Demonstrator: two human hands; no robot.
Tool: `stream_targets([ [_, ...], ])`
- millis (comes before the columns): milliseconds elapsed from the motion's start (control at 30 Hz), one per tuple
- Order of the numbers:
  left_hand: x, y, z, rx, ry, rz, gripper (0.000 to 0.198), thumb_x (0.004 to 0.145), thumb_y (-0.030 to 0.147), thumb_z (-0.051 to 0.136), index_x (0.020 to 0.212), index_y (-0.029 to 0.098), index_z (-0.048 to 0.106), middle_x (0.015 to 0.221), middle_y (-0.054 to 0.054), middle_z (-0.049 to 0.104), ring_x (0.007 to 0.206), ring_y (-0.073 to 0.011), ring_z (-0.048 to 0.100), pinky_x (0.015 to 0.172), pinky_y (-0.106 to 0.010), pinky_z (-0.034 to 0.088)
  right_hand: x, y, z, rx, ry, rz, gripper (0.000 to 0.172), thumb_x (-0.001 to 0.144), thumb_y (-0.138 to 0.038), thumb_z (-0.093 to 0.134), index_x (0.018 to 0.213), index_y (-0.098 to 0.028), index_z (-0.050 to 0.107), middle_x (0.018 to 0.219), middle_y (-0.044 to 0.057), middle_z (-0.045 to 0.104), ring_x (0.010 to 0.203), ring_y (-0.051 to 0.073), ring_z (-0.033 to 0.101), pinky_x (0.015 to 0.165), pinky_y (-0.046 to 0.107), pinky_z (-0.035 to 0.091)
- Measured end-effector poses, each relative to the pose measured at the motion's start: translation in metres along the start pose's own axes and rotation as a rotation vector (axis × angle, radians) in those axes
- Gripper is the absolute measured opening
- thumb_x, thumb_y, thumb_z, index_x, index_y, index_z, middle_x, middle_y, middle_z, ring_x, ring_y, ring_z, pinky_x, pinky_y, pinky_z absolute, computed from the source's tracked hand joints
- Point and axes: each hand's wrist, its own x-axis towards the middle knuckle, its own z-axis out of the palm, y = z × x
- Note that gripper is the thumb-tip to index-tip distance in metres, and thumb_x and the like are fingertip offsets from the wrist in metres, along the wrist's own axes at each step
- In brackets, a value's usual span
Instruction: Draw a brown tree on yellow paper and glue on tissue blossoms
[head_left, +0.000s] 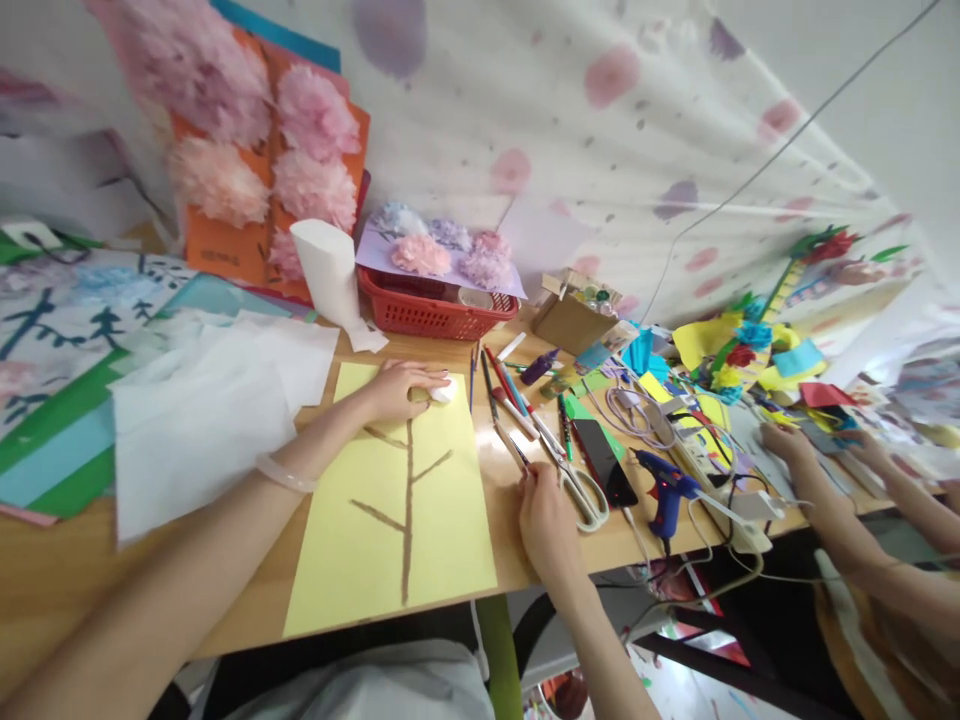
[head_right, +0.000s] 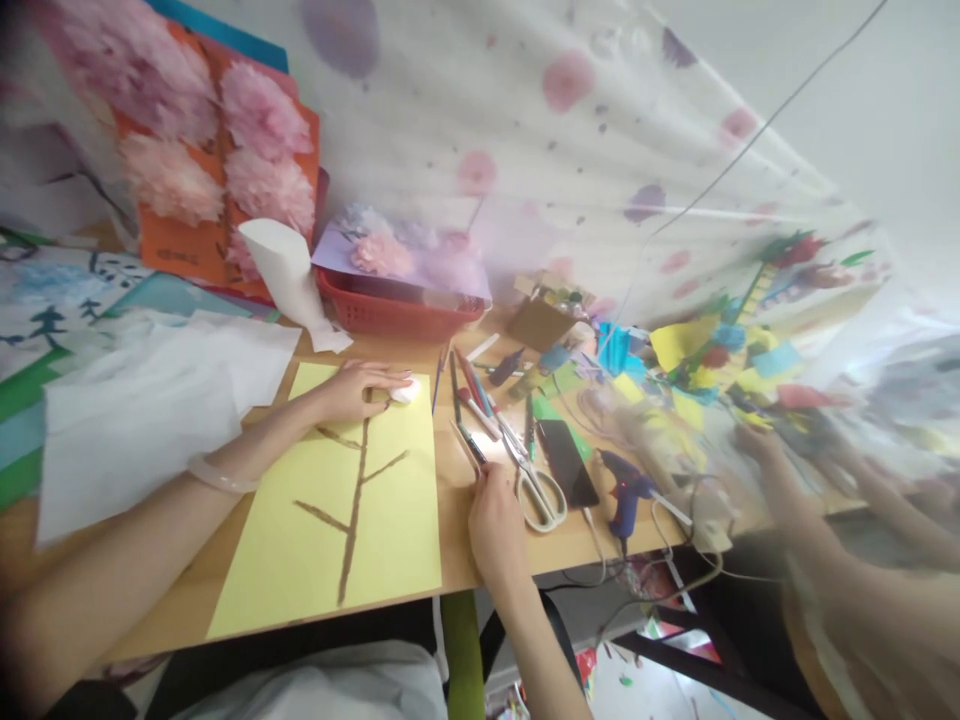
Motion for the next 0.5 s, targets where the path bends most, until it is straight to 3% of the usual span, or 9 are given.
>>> stream_targets([
  [100, 0.001, -0.004, 0.002, -0.015, 0.010, 0.025, 0.058, 0.070, 0.014, 0.057, 0.125, 0.031, 0.064, 0.136, 0.005, 0.059, 0.130, -0.0235, 0.050, 0.114, -0.038, 0.027, 0.014, -0.005, -0.005, 0.163, -0.009, -0.138, 0.023, 0.099, -0.031, 0.037, 0.111, -0.018, 0.052, 0.092, 0.009, 0.069, 0.082, 0.024, 0.066, 0.069, 0.032, 0.048],
  [267, 0.003, -0.009, 0.003, -0.028, 0.052, 0.096, 0.056, 0.070, 0.016, 0.056, 0.123, 0.030, 0.066, 0.131, 0.006, 0.063, 0.124, -0.0198, 0.056, 0.110, -0.029, 0.036, 0.037, -0.009, 0.001, 0.061, 0.047, -0.412, 0.031, 0.097, -0.019, 0.038, 0.122, -0.018, 0.057, 0.106, 0.011, 0.068, 0.095, 0.024, 0.064, 0.078, 0.034, 0.048],
  [500, 0.003, -0.008, 0.004, -0.018, 0.053, 0.083, 0.057, 0.070, 0.013, 0.055, 0.124, 0.025, 0.065, 0.129, 0.004, 0.064, 0.125, -0.0192, 0.055, 0.107, -0.028, 0.040, 0.048, -0.002, 0.015, -0.045, 0.081, -0.525, 0.041, 0.092, -0.010, 0.037, 0.124, -0.016, 0.061, 0.086, 0.010, 0.064, 0.080, 0.024, 0.061, 0.072, 0.035, 0.050],
])
